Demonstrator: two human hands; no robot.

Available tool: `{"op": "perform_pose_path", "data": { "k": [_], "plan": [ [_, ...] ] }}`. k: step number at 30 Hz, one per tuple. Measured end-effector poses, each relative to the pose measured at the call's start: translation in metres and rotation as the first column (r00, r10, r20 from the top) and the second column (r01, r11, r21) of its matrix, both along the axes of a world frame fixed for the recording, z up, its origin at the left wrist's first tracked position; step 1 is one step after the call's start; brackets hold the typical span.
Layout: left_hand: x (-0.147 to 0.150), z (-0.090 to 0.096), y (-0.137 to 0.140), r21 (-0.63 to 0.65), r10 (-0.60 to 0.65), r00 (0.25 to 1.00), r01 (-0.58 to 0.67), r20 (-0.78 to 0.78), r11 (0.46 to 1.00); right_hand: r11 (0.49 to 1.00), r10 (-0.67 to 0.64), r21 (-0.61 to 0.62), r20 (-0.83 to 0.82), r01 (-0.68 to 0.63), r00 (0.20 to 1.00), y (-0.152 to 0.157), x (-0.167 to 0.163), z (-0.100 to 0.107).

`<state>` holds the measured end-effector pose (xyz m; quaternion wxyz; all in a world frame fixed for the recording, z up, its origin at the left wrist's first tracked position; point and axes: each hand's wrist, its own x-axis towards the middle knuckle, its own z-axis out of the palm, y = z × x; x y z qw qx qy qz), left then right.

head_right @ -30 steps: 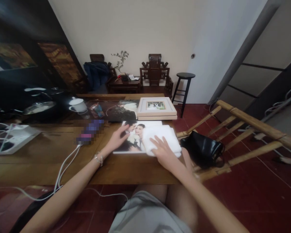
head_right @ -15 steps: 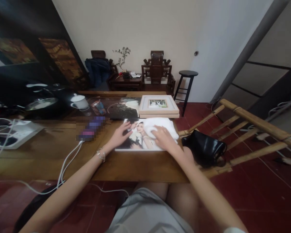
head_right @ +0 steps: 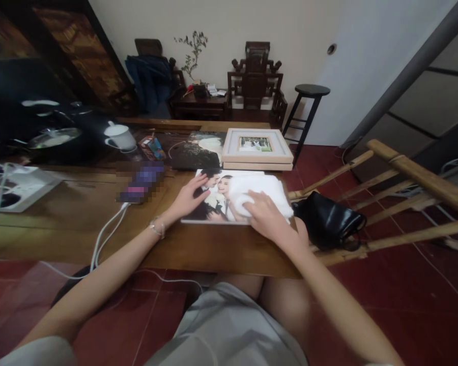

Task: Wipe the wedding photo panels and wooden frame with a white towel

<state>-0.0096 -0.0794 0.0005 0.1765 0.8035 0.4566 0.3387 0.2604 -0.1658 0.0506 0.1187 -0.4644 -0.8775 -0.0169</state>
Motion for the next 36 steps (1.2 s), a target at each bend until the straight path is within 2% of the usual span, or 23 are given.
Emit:
{"op": "perform_pose_path", "data": {
  "k": [5,8,11,19,22,25,30,36],
  "plan": [
    [-0.001,-0.002,0.001,-0.029,-0.002,1.0,0.002,-0.016,1.0,0.991,0.118,0.063,-0.049,-0.115,0.992,-0.065,0.002,-0.01],
    [-0.001,-0.002,0.002,-0.063,-0.01,1.0,0.009,-0.021,0.998,0.991,0.124,0.055,-0.055,-0.121,0.991,-0.078,0.0,-0.009],
    [-0.001,0.0,0.002,-0.092,-0.02,1.0,0.018,-0.019,0.996,0.996,0.083,0.028,-0.05,-0.081,0.995,-0.062,-0.002,-0.005],
    [-0.004,-0.003,0.006,-0.065,-0.027,1.0,0.027,-0.006,0.998,0.998,-0.042,-0.037,0.012,0.043,0.999,0.037,0.001,0.007],
    [-0.006,-0.005,0.009,-0.056,-0.033,0.999,0.032,-0.006,0.998,0.997,-0.083,-0.006,0.005,0.083,0.997,0.053,0.0,0.004],
    [-0.007,-0.005,0.009,-0.043,-0.045,0.999,0.044,-0.011,0.998,0.995,-0.1,0.027,-0.014,0.101,0.995,0.054,-0.003,-0.002],
    [-0.008,-0.004,0.009,-0.033,-0.045,0.998,0.044,-0.037,0.998,0.997,-0.074,-0.025,-0.018,0.074,0.997,0.028,-0.005,-0.007],
    [-0.007,-0.006,0.009,-0.017,-0.047,0.998,0.046,-0.041,0.999,0.999,0.051,0.019,-0.084,-0.05,0.995,-0.047,-0.002,-0.011]
  ]
}}
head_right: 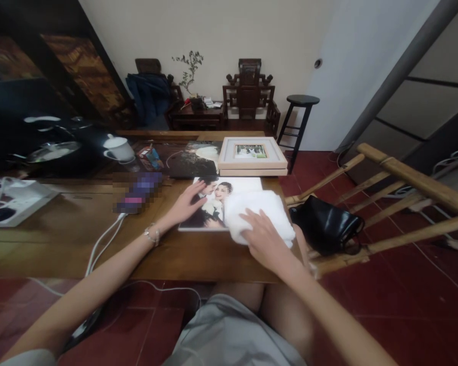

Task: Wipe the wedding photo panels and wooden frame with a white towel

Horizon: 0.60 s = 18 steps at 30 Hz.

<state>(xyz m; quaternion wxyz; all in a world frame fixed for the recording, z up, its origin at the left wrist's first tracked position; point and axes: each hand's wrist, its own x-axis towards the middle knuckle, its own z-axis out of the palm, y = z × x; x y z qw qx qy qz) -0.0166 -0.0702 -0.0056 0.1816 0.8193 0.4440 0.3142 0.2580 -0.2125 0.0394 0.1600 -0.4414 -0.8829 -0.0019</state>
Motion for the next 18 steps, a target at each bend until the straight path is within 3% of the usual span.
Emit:
{"op": "perform_pose_path", "data": {
  "k": [3,5,13,18],
  "plan": [
    [0.001,0.0,0.0,0.005,0.002,1.0,-0.002,-0.005,1.0,0.999,0.032,0.013,0.015,-0.032,0.999,-0.026,0.002,0.0],
    [0.001,0.0,-0.001,0.009,0.002,1.0,-0.002,-0.014,1.0,0.999,0.032,-0.002,0.012,-0.032,0.999,-0.028,0.003,0.001],
    [0.0,0.002,-0.002,0.009,-0.029,0.997,0.029,-0.068,1.0,0.995,-0.09,-0.046,0.076,0.094,0.993,0.051,0.006,0.017],
    [-0.001,0.004,-0.004,-0.013,-0.068,0.995,0.067,-0.071,0.998,0.988,-0.137,-0.057,0.121,0.145,0.983,0.078,0.006,0.029]
  ]
}}
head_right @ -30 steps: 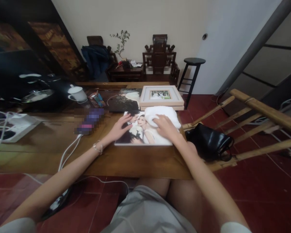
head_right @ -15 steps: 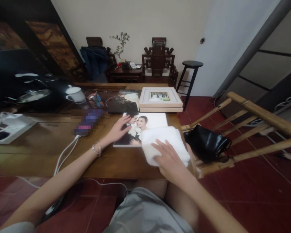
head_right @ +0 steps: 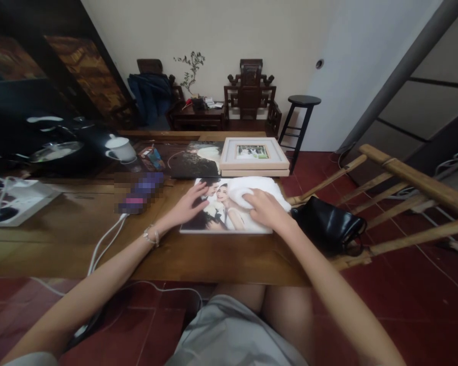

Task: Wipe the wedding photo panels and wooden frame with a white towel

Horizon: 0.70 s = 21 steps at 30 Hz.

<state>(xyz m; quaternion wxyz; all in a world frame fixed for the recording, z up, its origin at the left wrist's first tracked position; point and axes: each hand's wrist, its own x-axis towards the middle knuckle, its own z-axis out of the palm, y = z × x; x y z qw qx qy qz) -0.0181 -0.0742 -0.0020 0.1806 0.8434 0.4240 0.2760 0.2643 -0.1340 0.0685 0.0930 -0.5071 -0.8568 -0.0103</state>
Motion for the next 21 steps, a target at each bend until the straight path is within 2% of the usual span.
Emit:
{"op": "perform_pose_path", "data": {
  "k": [6,9,12,16,19,21],
  "plan": [
    [0.002,0.005,-0.007,-0.009,0.017,1.0,-0.017,0.016,1.0,0.999,-0.031,0.015,-0.016,0.031,0.999,0.023,-0.001,-0.005],
    [0.004,0.005,-0.009,0.014,0.047,0.998,-0.048,0.047,0.999,1.0,-0.018,0.02,-0.027,0.018,0.999,0.019,0.0,-0.012],
    [0.005,0.004,-0.009,0.033,0.071,0.994,-0.074,0.087,0.997,0.997,0.061,0.047,-0.053,-0.058,0.997,-0.007,0.004,-0.019],
    [0.007,0.003,-0.008,0.029,0.09,0.99,-0.094,0.108,0.995,0.977,0.191,0.115,-0.082,-0.181,0.978,-0.07,0.006,-0.027],
    [0.008,0.003,-0.007,0.027,0.088,0.99,-0.092,0.111,0.995,0.959,0.238,0.175,-0.076,-0.222,0.968,-0.113,0.004,-0.029],
    [0.008,0.003,-0.006,0.017,0.084,0.992,-0.086,0.098,0.996,0.95,0.264,0.196,-0.078,-0.245,0.961,-0.128,0.001,-0.028]
  ]
}}
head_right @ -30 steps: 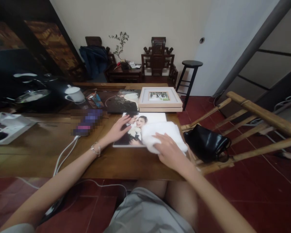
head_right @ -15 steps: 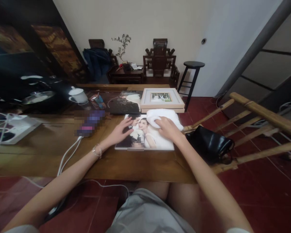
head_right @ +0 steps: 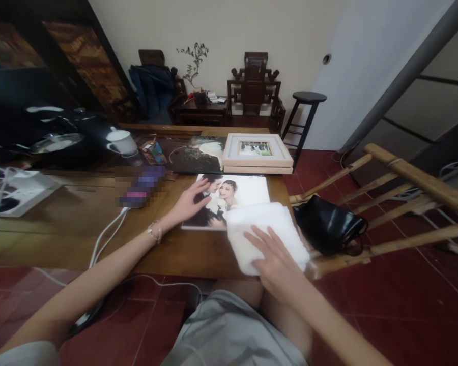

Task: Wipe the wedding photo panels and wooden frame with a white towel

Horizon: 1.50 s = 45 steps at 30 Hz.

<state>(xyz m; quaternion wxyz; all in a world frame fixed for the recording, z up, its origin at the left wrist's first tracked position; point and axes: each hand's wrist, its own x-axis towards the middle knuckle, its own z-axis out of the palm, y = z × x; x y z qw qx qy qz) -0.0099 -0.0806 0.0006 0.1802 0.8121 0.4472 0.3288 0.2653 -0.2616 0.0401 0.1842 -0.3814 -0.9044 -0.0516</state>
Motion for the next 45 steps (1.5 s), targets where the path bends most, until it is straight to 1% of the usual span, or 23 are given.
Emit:
{"op": "perform_pose_path", "data": {
  "k": [2,4,7,10,13,16,19,21,23,26,29,31,32,34,36,40,43,45],
  "plan": [
    [0.0,0.0,0.0,-0.021,-0.003,1.0,0.003,-0.01,1.0,1.0,0.001,-0.019,0.004,-0.001,1.0,-0.001,-0.002,0.003],
    [-0.001,-0.001,0.0,-0.047,-0.005,1.0,0.004,-0.021,0.999,0.997,-0.031,-0.076,0.018,0.032,0.999,0.013,-0.004,0.007],
    [-0.003,-0.002,0.001,-0.067,-0.01,0.999,0.007,-0.052,0.998,0.982,-0.102,-0.155,0.042,0.107,0.994,0.053,-0.007,0.017],
    [-0.004,-0.003,0.002,-0.062,-0.012,0.997,0.007,-0.078,0.998,0.964,-0.148,-0.205,0.119,0.17,0.982,0.101,-0.011,0.027],
    [-0.004,-0.002,0.002,-0.054,-0.021,0.996,0.016,-0.087,0.998,0.951,-0.211,-0.199,0.147,0.238,0.966,0.138,-0.016,0.034],
    [-0.004,-0.002,0.003,-0.055,-0.028,0.996,0.023,-0.089,0.998,0.948,-0.228,-0.192,0.146,0.254,0.963,0.158,-0.021,0.036],
    [-0.005,-0.004,0.005,-0.086,-0.03,0.995,0.023,-0.092,0.996,0.949,-0.231,-0.187,0.138,0.254,0.963,0.157,-0.024,0.032],
    [-0.005,-0.007,0.007,-0.107,-0.025,0.995,0.015,-0.093,0.994,0.957,-0.207,-0.178,0.127,0.228,0.97,0.144,-0.025,0.026],
    [-0.006,-0.01,0.009,-0.11,-0.024,0.995,0.013,-0.096,0.994,0.97,-0.17,-0.154,0.117,0.187,0.978,0.122,-0.026,0.019],
    [-0.006,-0.014,0.011,-0.088,-0.036,0.993,0.026,-0.11,0.996,0.985,-0.114,-0.116,0.12,0.128,0.986,0.077,-0.029,0.009],
    [-0.005,-0.017,0.011,-0.064,-0.034,0.992,0.027,-0.117,0.998,0.988,-0.052,-0.136,0.138,0.071,0.989,0.035,-0.034,0.006],
    [-0.005,-0.018,0.011,-0.055,-0.03,0.993,0.024,-0.116,0.998,0.985,-0.025,-0.167,0.145,0.049,0.989,0.018,-0.038,0.008],
    [-0.005,-0.018,0.011,-0.054,-0.03,0.993,0.024,-0.115,0.998,0.982,-0.017,-0.186,0.146,0.044,0.989,0.015,-0.039,0.01],
    [-0.005,-0.018,0.011,-0.054,-0.032,0.993,0.027,-0.112,0.998,0.974,-0.004,-0.224,0.137,0.035,0.991,0.017,-0.042,0.014],
    [-0.005,-0.017,0.011,-0.056,-0.034,0.994,0.028,-0.108,0.998,0.966,-0.003,-0.255,0.112,0.032,0.994,0.032,-0.044,0.017],
    [-0.006,-0.017,0.011,-0.064,-0.029,0.993,0.021,-0.114,0.998,0.966,-0.06,-0.247,0.073,0.076,0.996,0.083,-0.05,0.021],
    [-0.006,-0.016,0.01,-0.062,-0.025,0.993,0.018,-0.119,0.998,0.972,-0.08,-0.212,0.116,0.103,0.99,0.12,-0.057,0.026],
    [-0.006,-0.016,0.011,-0.061,-0.027,0.992,0.02,-0.122,0.998,0.978,-0.089,-0.175,0.137,0.113,0.987,0.14,-0.061,0.03]
  ]
}}
